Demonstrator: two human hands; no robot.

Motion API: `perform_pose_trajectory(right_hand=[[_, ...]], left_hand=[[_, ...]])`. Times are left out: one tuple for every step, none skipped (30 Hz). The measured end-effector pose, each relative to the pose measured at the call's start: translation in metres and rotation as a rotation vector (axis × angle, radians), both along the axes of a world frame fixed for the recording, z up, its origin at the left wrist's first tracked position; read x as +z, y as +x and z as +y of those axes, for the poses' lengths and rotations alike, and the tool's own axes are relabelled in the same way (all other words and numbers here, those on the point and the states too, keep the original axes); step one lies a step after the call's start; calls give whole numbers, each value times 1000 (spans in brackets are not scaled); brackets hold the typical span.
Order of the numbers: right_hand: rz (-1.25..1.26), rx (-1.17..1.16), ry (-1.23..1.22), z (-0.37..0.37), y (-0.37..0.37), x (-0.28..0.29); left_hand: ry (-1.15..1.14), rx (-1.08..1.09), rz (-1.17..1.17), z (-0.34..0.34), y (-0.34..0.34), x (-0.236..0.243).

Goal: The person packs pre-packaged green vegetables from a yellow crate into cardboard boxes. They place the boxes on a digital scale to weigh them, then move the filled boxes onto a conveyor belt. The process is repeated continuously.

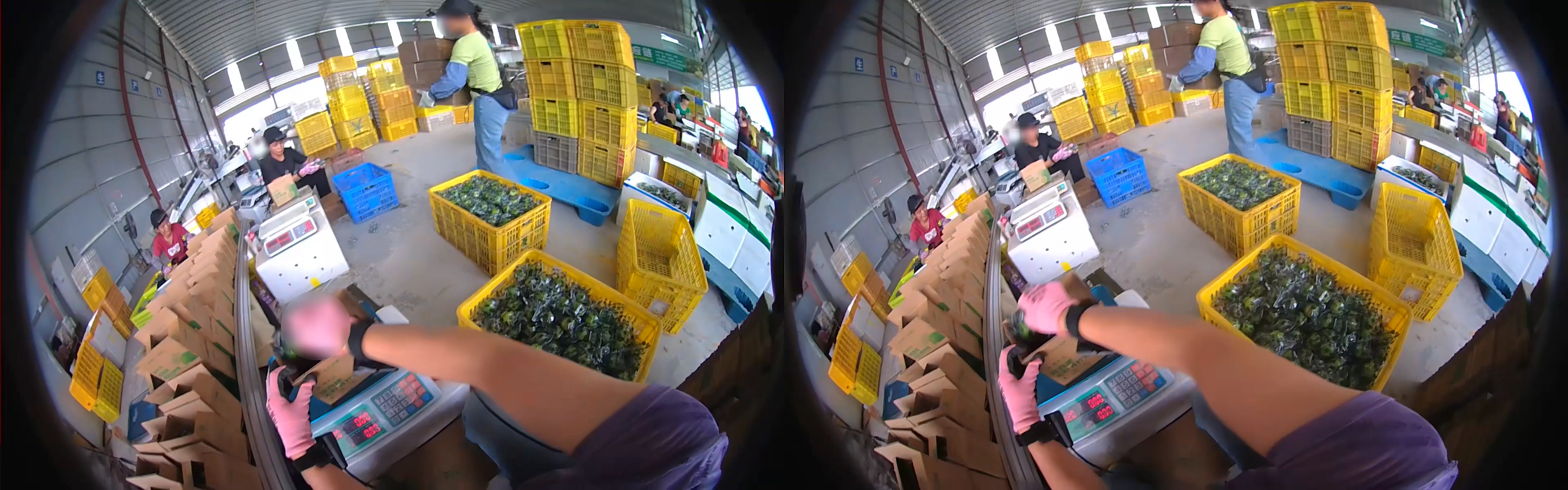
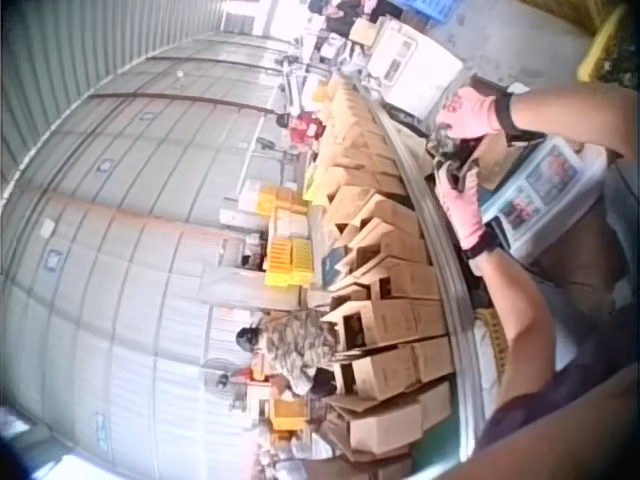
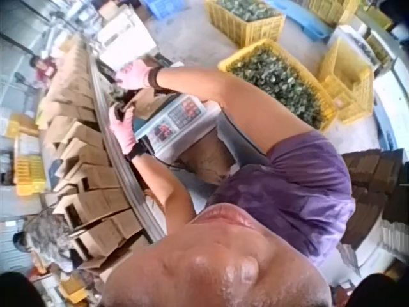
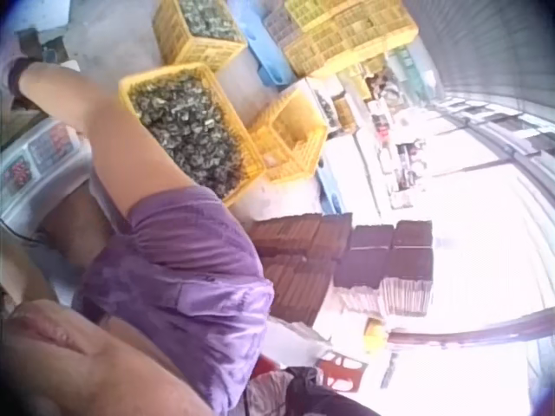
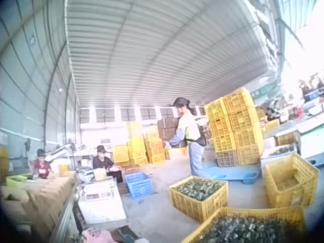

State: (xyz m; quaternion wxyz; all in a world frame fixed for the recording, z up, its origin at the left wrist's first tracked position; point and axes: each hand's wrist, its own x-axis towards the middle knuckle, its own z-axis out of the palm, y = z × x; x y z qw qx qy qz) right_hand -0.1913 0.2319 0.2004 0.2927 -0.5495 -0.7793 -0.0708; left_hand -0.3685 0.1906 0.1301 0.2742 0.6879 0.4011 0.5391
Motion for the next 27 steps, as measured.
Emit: perform_pose_trajectory(right_hand=[[67, -11, 37, -12, 25, 8], [254, -3, 121, -23, 39, 13], [276, 56, 184, -19, 56, 13], [188, 202, 494, -24, 81, 7], [-159, 202, 730, -30, 116, 5], [563, 245, 238, -44, 138, -3], [564, 199, 55, -87, 172, 3], [828, 189, -126, -101, 213, -26], [890, 17, -192, -147, 253, -36], [921, -35, -160, -199, 281, -42], [1054, -123, -227, -231, 313, -67], [941, -266, -285, -258, 337, -98], [814, -421, -351, -292, 365, -126], [688, -569, -425, -330, 393, -153], [576, -740, -596, -357, 400, -171], [447, -782, -775, -371, 395, -175], [210, -901, -748, -384, 390, -194], [122, -995, -829, -397, 389, -206], [203, -1039, -804, -396, 382, -213], [281, -1080, -771, -390, 380, -216], [271, -1059, -679, -381, 380, -223], [260, -1038, -585, -369, 379, -234], [248, -1019, -493, -356, 378, -240], [213, -1016, -537, -341, 379, -243], [229, -1000, -534, -323, 381, -249], [244, -988, -529, -309, 384, -255], [253, -1009, -505, -295, 388, -259]], left_hand=[[8, -34, -26, -2, 15, 2], [10, -40, -36, -5, 20, 6], [66, 1, 5, -4, 13, 7], [101, 19, 45, -7, 12, 5], [84, 58, 54, -10, 7, 11], [50, 80, 69, -16, 8, 16], [29, 55, 56, -20, 15, 15], [4, 34, 43, -19, 17, 12], [0, 15, 38, -19, 30, 10], [7, -6, 27, -18, 40, 7], [20, 25, 30, -16, 36, 4], [41, 70, 34, -11, 29, 1], [27, 93, 43, -5, 26, -2], [6, 72, 7, -9, 33, 0], [19, 86, 34, -7, 32, -3], [40, 104, 57, -5, 26, -2], [29, 111, 36, -5, 27, -3], [3, 120, 8, -6, 30, -4], [-9, 145, 22, -7, 32, -3], [-16, 174, 33, -9, 32, 0], [-20, 195, 44, -10, 30, 2], [1, 191, 69, -6, 23, -1], [8, 193, 81, -6, 25, -1], [14, 198, 93, -6, 26, -1], [22, 193, 109, -5, 23, -2], [23, 200, 113, -3, 22, -3], [24, 209, 118, -2, 21, -5]])
